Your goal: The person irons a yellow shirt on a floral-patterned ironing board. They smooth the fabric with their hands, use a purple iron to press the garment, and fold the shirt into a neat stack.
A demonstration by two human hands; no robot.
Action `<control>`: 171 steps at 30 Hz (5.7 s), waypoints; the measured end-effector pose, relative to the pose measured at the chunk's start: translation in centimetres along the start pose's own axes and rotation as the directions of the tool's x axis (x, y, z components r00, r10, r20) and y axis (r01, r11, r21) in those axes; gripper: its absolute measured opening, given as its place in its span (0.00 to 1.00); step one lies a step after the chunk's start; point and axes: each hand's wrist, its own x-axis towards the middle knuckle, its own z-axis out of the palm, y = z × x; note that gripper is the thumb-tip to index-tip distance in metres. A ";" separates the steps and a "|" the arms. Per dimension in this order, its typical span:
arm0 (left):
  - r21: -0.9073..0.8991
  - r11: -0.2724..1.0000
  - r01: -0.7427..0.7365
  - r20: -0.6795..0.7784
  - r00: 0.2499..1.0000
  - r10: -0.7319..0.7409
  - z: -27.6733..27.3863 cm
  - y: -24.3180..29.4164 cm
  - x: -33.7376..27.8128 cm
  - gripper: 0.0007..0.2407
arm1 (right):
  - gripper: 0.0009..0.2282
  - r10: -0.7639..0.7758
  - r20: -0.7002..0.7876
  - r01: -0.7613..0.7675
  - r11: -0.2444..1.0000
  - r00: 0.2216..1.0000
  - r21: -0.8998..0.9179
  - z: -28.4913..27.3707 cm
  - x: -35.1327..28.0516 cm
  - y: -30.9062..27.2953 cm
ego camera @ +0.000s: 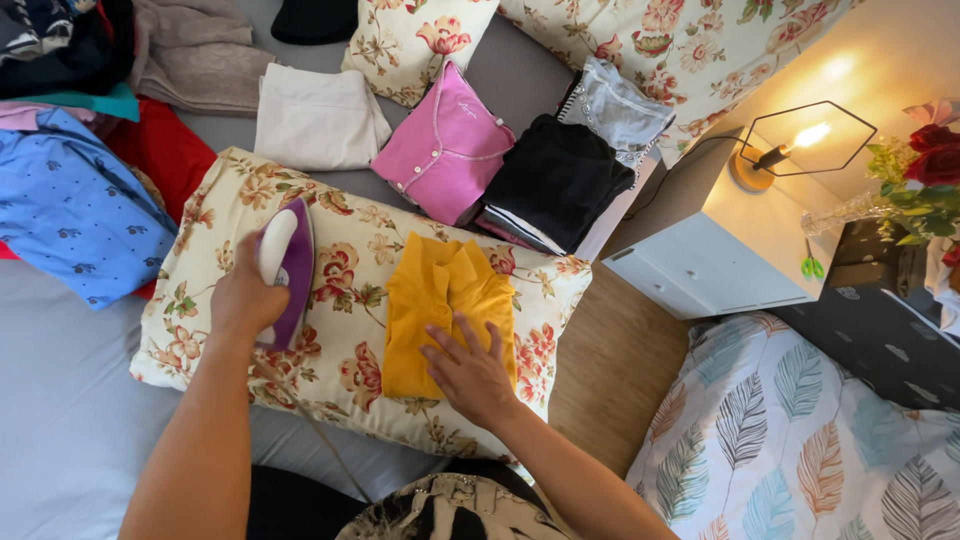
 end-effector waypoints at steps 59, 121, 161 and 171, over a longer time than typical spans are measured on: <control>-0.144 0.989 -0.011 0.233 0.971 0.045 1.7 11.7 -20.5 0.23 | 0.27 0.753 0.291 -0.764 0.405 0.590 0.502 -1.0 -4.7 3.5; -0.247 0.967 0.065 -0.053 0.995 -0.081 4.4 7.5 -20.3 0.22 | 0.17 0.848 0.291 -0.875 0.338 0.444 0.347 4.0 -6.0 4.3; -0.092 0.996 -0.002 0.029 1.000 0.005 0.7 5.1 -4.4 0.23 | 0.24 0.352 0.843 -0.541 -0.651 0.407 0.533 -3.9 0.2 5.8; 0.531 0.832 -0.164 -0.400 0.817 0.416 6.5 4.4 -4.1 0.19 | 0.26 0.243 0.835 -0.451 -0.749 0.494 0.485 -2.7 -1.1 7.5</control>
